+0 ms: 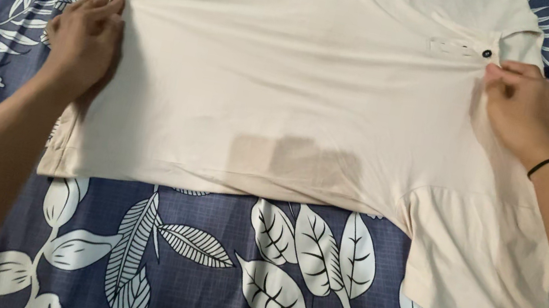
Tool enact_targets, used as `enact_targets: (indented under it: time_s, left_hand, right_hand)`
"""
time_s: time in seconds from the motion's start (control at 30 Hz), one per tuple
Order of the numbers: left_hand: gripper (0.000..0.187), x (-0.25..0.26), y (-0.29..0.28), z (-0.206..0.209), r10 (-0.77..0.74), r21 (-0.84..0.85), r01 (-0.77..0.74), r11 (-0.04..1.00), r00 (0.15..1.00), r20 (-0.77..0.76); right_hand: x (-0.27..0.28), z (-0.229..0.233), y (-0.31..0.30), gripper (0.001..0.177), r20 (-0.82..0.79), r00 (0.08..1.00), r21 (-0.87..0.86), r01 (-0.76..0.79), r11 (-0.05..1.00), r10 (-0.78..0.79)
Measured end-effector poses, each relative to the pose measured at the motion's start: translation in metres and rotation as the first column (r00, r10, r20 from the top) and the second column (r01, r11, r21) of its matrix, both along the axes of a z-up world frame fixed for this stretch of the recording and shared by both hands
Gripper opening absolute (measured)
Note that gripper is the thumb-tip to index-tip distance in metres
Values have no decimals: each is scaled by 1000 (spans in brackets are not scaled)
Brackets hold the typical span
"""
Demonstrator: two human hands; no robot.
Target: The person irons a white short-sleeved shirt laid on a patterned bedsheet. They smooth the fabric with one hand while moving a purple and white iron with the other, then flip the shirt to iron the other side.
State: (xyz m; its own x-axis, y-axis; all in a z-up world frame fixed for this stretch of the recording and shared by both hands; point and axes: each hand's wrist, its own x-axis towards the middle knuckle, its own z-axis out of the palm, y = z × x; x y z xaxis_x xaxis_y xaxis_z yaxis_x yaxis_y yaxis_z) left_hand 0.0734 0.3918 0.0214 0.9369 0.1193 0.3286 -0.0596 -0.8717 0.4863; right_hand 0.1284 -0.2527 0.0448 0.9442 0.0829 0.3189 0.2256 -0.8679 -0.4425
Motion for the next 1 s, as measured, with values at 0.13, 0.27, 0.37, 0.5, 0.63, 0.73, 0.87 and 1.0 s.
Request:
enact_targets:
  time_s: [0.13, 0.27, 0.37, 0.5, 0.63, 0.73, 0.87, 1.0]
  left_hand:
    - [44, -4, -42, -9, -39, 113, 12, 994, 970, 241]
    - [50, 2, -143, -24, -277, 191, 234, 953, 928, 248]
    - [59, -8, -231, -31, -349, 4, 356, 935, 914, 206]
    - [59, -36, -264, -23, -379, 7, 379, 925, 922, 78]
    - [61, -43, -263, -8, -368, 101, 362, 927, 928, 51]
    - [61, -47, -265, -5, -352, 125, 344, 931, 935, 44]
    - [61, -47, -269, -5, -334, 159, 324, 933, 942, 43]
    - [60, -48, -269, -5, -324, 168, 311, 935, 945, 53]
  right_hand:
    - [-17, -3, 51, 51, 139, 989, -134, -39, 990, 58]
    - [-44, -14, 142, 53, 194, 943, -85, -259, 962, 271]
    - [-80, -9, 178, 60, -20, 895, -4, -447, 895, 447]
    - [-97, 6, 166, 65, -150, 869, -177, -493, 852, 472]
    - [-99, 11, 93, 60, -71, 927, -221, -374, 901, 368]
    - [-95, 11, 28, 55, -43, 970, -252, -242, 937, 239]
    - [-85, 10, -37, 43, 106, 987, -243, -96, 965, 125]
    - [-76, 17, -68, 50, 61, 986, -196, 164, 967, -155]
